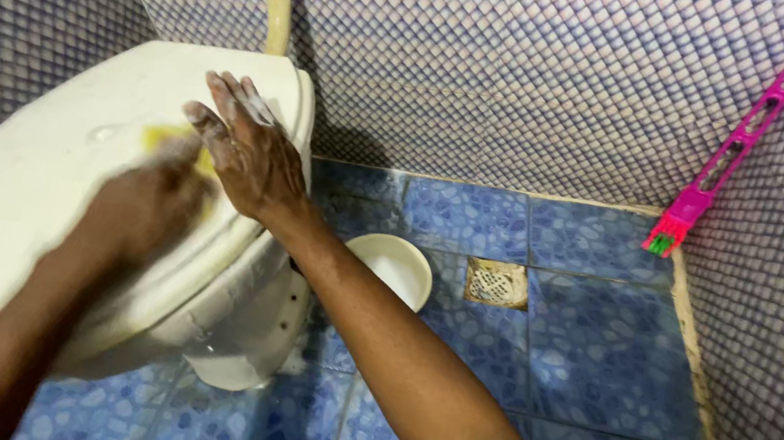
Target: The person cleans the exterior of a toilet and the tank using a sponge, applying soap and scrubbing the surfaces by hand.
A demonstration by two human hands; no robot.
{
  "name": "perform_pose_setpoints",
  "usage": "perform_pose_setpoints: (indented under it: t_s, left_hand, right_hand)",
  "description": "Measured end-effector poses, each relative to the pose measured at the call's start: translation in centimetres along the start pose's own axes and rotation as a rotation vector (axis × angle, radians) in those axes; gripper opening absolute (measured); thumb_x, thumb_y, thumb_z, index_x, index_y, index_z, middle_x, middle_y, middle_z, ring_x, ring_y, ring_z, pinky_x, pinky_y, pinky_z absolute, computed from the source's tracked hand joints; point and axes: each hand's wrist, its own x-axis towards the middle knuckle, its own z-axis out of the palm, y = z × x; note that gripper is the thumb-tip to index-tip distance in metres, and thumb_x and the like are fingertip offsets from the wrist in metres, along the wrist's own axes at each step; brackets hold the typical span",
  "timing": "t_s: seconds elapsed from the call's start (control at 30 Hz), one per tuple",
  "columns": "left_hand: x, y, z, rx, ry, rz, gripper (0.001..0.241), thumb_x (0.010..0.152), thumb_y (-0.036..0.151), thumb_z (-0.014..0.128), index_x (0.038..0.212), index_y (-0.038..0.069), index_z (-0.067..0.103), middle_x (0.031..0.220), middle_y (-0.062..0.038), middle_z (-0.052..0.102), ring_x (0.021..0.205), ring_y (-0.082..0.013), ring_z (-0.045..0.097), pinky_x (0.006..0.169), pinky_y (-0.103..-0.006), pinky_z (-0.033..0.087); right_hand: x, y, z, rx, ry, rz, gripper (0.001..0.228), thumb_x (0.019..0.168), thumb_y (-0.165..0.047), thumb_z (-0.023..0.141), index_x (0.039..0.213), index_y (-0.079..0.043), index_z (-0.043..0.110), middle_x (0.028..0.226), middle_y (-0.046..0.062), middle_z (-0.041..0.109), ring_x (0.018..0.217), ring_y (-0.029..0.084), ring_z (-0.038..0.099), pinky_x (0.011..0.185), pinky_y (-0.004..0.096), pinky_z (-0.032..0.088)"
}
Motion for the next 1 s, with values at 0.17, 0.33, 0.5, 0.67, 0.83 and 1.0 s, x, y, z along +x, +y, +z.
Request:
perform_pose_setpoints:
  t_s: [0.17,0.33,0.5,0.67,0.83,1.0]
  left_hand:
    - [-4.7,0.5,-0.8,0.052,-0.033,-0.060,0.063,0.102,0.042,0.040,0.162,0.022,0.038,0.130,-0.028,0.063,0.116,-0.0465,0.065,0.111,-0.0495,0.045]
    - [-4.6,-1.0,-1.3,-0.075,0.197,0.100,0.057,0.100,0.032,0.046,0.153,0.009,0.045,0.140,-0.030,0.056,0.124,-0.0484,0.058,0.105,-0.0503,0.043]
    - [-5.1,-1.3,-3.0,-0.042,-0.022,-0.241,0.061,0.104,0.032,0.042,0.164,0.020,0.042,0.121,-0.034,0.067,0.109,-0.0466,0.068,0.100,-0.0509,0.050]
    - [-6.6,-1.8,-2.0,0.065,0.037,-0.102,0.053,0.105,0.039,0.044,0.152,0.015,0.054,0.117,-0.032,0.069,0.107,-0.0485,0.067,0.098,-0.0530,0.050]
    - [-6.0,-5.0,-2.5,0.008,-0.129,-0.327,0.062,0.103,0.035,0.041,0.164,0.025,0.044,0.119,-0.025,0.076,0.104,-0.0439,0.073,0.099,-0.0508,0.053]
    - [-8.0,-4.5,-1.5,0.103,0.098,-0.061,0.059,0.102,0.039,0.045,0.158,0.019,0.047,0.129,-0.031,0.063,0.117,-0.0494,0.059,0.104,-0.0516,0.043]
  right_hand:
    - [-0.4,-0.1,-0.4,0.109,0.119,-0.105,0.065,0.109,-0.053,0.038,0.148,-0.004,0.055,0.157,0.023,0.053,0.154,0.041,0.041,0.127,0.046,0.035]
    - [-0.4,-1.4,-0.4,0.094,0.123,-0.061,0.057,0.109,-0.044,0.045,0.147,-0.003,0.055,0.154,0.025,0.052,0.150,0.043,0.041,0.124,0.047,0.035]
    - [-0.7,-2.0,0.3,-0.036,0.057,-0.130,0.056,0.108,-0.046,0.047,0.148,-0.008,0.056,0.156,0.019,0.055,0.152,0.036,0.046,0.125,0.044,0.040]
    - [-2.4,-3.8,2.2,-0.158,-0.050,-0.327,0.058,0.107,-0.049,0.044,0.157,-0.020,0.045,0.161,0.014,0.046,0.149,0.032,0.045,0.124,0.047,0.037]
    - [-2.4,-4.2,2.4,-0.294,0.010,-0.358,0.054,0.106,-0.052,0.046,0.154,-0.026,0.050,0.162,0.007,0.052,0.156,0.032,0.045,0.130,0.055,0.034]
    - [-2.4,-3.9,2.4,-0.165,0.002,-0.271,0.051,0.108,-0.048,0.048,0.152,-0.022,0.053,0.156,0.009,0.057,0.156,0.034,0.045,0.127,0.050,0.037]
